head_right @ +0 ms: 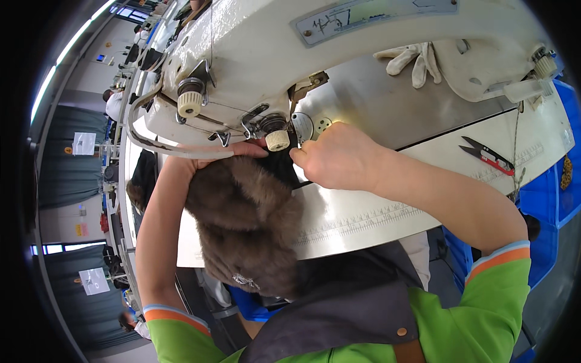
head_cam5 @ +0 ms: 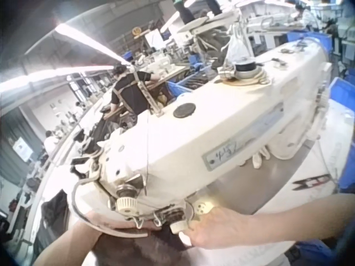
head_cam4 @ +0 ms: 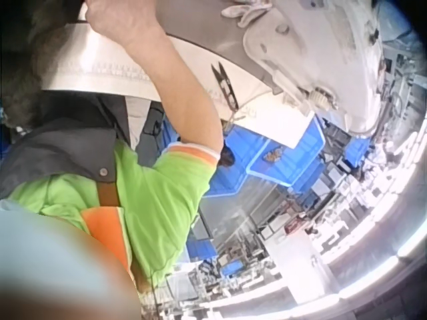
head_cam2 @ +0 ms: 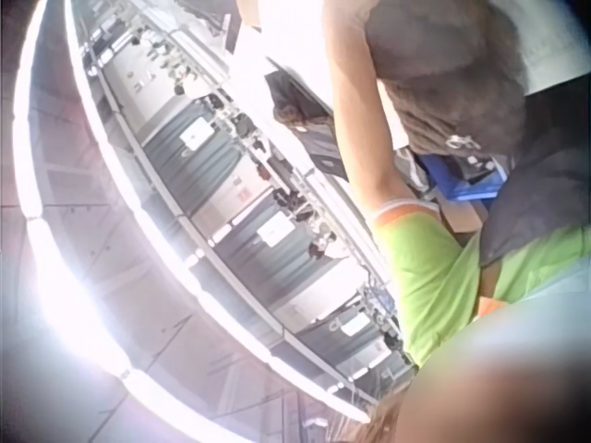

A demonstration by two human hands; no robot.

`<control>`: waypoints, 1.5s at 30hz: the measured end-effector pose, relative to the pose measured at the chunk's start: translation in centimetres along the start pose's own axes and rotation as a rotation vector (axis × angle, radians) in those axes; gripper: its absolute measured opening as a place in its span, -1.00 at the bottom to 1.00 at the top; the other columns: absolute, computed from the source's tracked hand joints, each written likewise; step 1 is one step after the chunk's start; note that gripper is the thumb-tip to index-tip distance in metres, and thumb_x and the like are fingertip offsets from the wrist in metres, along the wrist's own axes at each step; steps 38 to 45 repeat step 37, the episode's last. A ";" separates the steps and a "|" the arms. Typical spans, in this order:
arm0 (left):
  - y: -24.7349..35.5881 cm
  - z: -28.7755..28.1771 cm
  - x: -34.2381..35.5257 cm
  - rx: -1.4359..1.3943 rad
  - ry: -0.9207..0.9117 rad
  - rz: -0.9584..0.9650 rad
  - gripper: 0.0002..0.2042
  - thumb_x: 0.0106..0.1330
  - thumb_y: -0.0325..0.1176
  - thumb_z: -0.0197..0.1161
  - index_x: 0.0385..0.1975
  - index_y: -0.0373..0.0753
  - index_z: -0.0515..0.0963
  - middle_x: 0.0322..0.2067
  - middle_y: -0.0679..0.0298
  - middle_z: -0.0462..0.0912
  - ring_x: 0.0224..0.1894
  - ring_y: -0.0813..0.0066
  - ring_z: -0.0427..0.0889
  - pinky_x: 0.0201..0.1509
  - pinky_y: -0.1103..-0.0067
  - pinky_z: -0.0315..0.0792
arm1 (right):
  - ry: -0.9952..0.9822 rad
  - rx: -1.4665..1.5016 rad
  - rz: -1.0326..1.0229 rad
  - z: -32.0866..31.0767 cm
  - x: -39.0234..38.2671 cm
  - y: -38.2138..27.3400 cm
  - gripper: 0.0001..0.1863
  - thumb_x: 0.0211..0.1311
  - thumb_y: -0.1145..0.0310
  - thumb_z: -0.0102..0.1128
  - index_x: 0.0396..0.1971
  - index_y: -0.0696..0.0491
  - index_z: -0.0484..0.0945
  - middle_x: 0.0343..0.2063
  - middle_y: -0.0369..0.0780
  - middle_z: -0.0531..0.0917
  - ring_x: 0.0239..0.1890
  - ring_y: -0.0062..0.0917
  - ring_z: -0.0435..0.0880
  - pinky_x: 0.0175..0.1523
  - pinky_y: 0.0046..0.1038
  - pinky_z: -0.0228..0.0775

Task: Sewing a fur hat using an industrial sewing machine.

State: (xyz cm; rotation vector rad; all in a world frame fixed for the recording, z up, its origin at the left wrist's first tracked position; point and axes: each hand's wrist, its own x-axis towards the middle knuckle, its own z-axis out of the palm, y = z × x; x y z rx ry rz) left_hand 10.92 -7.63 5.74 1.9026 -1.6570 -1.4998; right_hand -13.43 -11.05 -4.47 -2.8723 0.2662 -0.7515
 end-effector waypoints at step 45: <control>-0.6 12.6 -1.2 0.751 0.913 0.332 -0.84 0.09 -0.39 0.35 -0.32 -0.21 0.65 -0.38 0.17 0.61 -0.33 0.13 0.56 -0.20 0.31 0.38 | -0.053 -0.009 -0.006 -0.5 -0.5 -0.1 -0.78 0.05 0.27 0.26 -0.33 0.05 0.54 -0.66 -0.27 0.54 -0.63 -0.42 0.62 -0.60 -0.38 0.38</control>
